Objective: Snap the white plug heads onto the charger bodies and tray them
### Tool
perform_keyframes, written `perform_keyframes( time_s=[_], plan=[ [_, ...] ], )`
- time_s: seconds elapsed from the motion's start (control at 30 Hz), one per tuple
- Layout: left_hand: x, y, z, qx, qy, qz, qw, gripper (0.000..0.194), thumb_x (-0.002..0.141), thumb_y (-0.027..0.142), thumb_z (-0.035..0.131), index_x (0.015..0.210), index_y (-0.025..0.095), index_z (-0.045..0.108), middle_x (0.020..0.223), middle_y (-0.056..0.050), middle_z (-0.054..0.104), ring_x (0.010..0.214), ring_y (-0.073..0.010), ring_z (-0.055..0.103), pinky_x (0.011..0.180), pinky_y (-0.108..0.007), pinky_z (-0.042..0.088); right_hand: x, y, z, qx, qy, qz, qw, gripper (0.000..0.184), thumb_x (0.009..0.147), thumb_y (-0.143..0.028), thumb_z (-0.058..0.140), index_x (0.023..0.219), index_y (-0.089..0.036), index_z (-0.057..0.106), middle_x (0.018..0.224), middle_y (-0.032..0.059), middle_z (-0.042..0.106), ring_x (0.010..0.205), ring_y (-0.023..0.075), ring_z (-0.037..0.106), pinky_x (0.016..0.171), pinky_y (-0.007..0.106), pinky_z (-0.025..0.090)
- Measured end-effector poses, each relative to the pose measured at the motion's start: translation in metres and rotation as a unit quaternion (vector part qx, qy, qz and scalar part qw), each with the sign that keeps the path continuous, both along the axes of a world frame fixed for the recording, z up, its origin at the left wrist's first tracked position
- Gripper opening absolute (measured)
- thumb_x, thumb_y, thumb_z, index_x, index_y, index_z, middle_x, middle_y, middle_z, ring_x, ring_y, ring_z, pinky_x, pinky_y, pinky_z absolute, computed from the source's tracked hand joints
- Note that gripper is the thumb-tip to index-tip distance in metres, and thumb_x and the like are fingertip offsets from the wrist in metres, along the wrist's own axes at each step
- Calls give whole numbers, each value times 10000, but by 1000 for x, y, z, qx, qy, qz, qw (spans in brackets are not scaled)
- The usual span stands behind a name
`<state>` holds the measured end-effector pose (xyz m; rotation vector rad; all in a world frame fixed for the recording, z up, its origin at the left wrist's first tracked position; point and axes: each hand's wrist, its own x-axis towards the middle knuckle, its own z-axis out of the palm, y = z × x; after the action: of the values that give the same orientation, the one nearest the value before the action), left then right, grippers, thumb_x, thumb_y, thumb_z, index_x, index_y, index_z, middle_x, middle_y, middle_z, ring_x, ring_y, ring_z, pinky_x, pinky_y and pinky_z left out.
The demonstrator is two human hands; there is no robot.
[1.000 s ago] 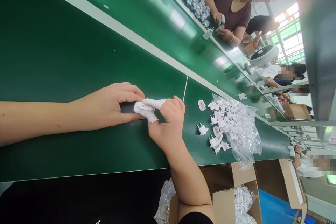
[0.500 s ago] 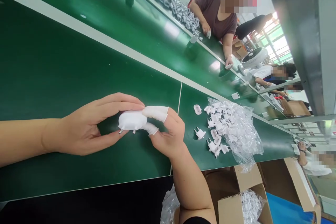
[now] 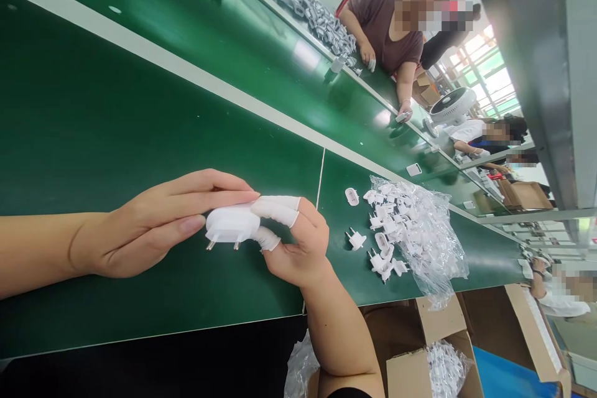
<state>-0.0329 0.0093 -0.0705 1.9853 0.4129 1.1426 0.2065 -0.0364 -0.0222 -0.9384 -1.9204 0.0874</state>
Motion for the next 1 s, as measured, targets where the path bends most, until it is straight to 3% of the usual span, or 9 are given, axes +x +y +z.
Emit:
perform_keyframes(
  time_s=[0.3, 0.63, 0.8, 0.9, 1.0],
  plan=[
    [-1, 12, 9, 84, -12, -63, 994, 564, 1173, 159, 388, 1703, 298, 518, 1485, -125, 659, 1291, -278, 688, 1153, -353, 573, 1, 3, -2, -4, 24, 29, 999, 372, 967, -208, 841, 1327, -279, 779, 1058, 59, 863, 838, 222, 808, 693, 357, 697],
    [-2, 13, 8, 78, -8, -74, 994, 555, 1165, 131, 400, 1687, 279, 515, 1485, -135, 644, 1307, -278, 675, 1159, -352, 566, 2, 1, -1, -13, 23, 37, 999, 392, 967, -213, 847, 1353, -255, 788, 1024, 68, 840, 827, 219, 788, 689, 349, 683],
    [2, 9, 8, 51, -28, -68, 996, 444, 1204, 231, 418, 1621, 286, 557, 1417, -125, 662, 1249, -263, 676, 1109, -348, 572, 1, 0, 1, -11, 15, 31, 999, 380, 966, -204, 842, 1340, -248, 786, 1025, 67, 844, 822, 212, 792, 688, 341, 688],
    [5, 7, 6, 7, -26, -52, 998, 347, 1224, 319, 409, 1475, 262, 642, 1341, -116, 693, 1184, -257, 688, 1043, -348, 587, -2, -1, -2, 16, -14, 13, 1000, 362, 964, -205, 849, 1318, -234, 785, 1027, 80, 852, 814, 215, 794, 670, 341, 689],
    [8, 6, 3, -41, 13, -58, 997, 371, 1219, 439, 404, 1311, 239, 702, 1265, -115, 729, 1086, -260, 703, 936, -344, 609, -5, -1, -6, 63, -57, -1, 996, 338, 973, -206, 850, 1303, -199, 781, 958, 89, 844, 761, 213, 777, 616, 336, 674]
  ],
)
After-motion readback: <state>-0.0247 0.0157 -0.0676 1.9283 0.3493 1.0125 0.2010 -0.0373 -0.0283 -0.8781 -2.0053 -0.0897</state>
